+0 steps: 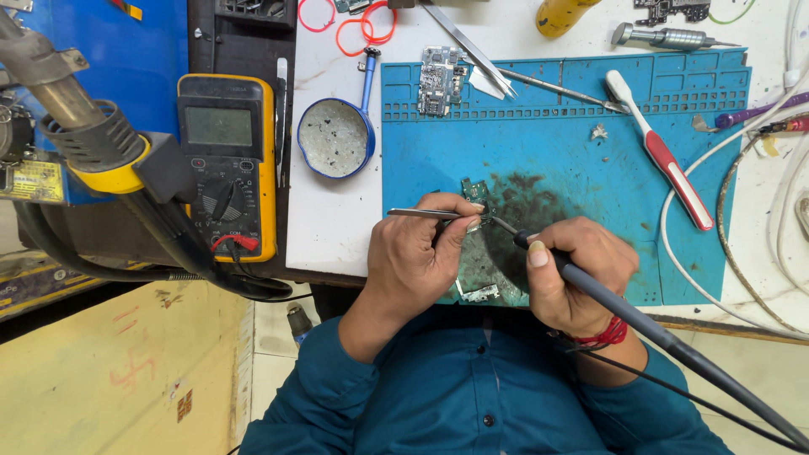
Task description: The person solders components on a green circuit board held on a blue mat, using a soldering iron in one hand and tweezers in the other, occasionally dipping the iron in a small container. Near the end they switch to a hot air gun, heating the board while holding tweezers on it.
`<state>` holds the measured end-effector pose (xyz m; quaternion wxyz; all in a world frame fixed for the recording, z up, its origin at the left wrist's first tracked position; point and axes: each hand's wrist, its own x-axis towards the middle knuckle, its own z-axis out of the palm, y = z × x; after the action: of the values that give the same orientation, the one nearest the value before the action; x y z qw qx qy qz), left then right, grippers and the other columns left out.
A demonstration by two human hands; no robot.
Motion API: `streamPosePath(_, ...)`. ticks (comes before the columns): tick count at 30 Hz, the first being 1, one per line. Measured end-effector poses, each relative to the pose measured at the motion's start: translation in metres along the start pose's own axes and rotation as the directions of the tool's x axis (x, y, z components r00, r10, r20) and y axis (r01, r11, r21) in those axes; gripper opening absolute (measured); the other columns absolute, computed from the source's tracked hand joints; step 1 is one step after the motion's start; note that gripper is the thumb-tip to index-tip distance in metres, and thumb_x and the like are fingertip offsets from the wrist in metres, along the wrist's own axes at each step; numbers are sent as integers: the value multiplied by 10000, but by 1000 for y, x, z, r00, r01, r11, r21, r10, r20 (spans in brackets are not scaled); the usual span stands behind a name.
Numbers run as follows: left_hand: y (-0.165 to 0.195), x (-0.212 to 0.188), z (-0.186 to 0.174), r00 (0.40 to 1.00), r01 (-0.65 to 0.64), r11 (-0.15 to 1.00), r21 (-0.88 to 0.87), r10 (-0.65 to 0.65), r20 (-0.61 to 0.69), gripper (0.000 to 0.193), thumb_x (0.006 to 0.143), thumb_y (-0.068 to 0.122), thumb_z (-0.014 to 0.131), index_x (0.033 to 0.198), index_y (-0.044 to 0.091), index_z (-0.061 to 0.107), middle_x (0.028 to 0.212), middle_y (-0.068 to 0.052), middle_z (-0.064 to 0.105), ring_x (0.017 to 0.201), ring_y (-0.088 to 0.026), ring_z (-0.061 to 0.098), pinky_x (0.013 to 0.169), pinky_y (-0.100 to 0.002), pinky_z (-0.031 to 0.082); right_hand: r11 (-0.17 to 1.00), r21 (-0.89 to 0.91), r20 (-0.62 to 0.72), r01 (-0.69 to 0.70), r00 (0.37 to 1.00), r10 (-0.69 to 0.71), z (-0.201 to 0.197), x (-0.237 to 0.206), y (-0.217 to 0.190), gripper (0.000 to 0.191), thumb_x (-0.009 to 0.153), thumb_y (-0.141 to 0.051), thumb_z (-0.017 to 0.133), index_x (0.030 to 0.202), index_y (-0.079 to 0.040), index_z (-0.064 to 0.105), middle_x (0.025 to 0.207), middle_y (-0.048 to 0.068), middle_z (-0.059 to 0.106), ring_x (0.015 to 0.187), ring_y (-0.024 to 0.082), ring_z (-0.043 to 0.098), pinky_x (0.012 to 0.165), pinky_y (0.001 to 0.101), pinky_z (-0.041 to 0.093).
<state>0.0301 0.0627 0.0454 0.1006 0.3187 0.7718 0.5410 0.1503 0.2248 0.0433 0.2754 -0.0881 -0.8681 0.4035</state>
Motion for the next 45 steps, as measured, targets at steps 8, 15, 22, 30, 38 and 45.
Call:
streamPosePath(8, 1, 0, 0, 1000, 0, 1000, 5, 0, 1, 90, 1014, 149, 705, 1049, 72, 677, 928, -55, 743, 675, -206, 709, 605, -316, 537, 1000, -3, 9, 14, 1000, -14, 0, 0, 1, 125, 991, -92, 652, 905, -35, 581, 811, 98, 674, 619, 214, 640, 576, 300, 483)
streamPosePath(15, 2, 1, -1, 1000, 14, 1000, -9, -14, 7, 88, 1010, 149, 708, 1044, 71, 688, 899, -61, 742, 650, -201, 702, 589, -314, 524, 1000, 11, 1, 15, 1000, -15, 0, 1, 0, 130, 996, -92, 649, 898, -39, 583, 817, 99, 681, 613, 208, 639, 568, 295, 478)
streamPosePath(22, 3, 2, -1, 1000, 18, 1000, -4, -18, 2, 94, 1009, 153, 711, 1049, 72, 688, 887, -64, 742, 664, -201, 708, 596, -313, 528, 1000, 12, 9, 10, 1000, -10, 0, 2, 0, 131, 996, -83, 645, 897, -33, 576, 816, 97, 675, 614, 212, 635, 572, 298, 478)
streamPosePath(30, 2, 2, -1, 1000, 26, 1000, 0, -26, 9, 81, 1007, 141, 707, 1041, 70, 692, 886, -69, 746, 666, -203, 717, 596, -314, 533, 1000, 2, 8, -3, 1000, 3, -1, 2, 0, 119, 982, -74, 648, 893, -30, 583, 803, 100, 663, 599, 220, 623, 565, 305, 468)
streamPosePath(38, 1, 1, -1, 1000, 20, 1000, 6, -20, 3, 77, 1012, 137, 704, 1043, 69, 687, 896, -72, 746, 685, -214, 728, 604, -318, 543, 1000, 10, -8, 12, 1000, -12, 0, 0, 1, 126, 995, -82, 654, 901, -36, 582, 804, 95, 672, 606, 213, 633, 570, 300, 477)
streamPosePath(45, 2, 1, -1, 1000, 5, 1000, 3, -5, 1, 88, 1014, 152, 707, 1053, 76, 686, 896, -67, 744, 676, -213, 715, 605, -316, 536, 1000, -6, 2, 12, 1000, -12, 0, 1, 0, 126, 990, -85, 649, 897, -35, 580, 808, 98, 678, 606, 212, 634, 564, 299, 475)
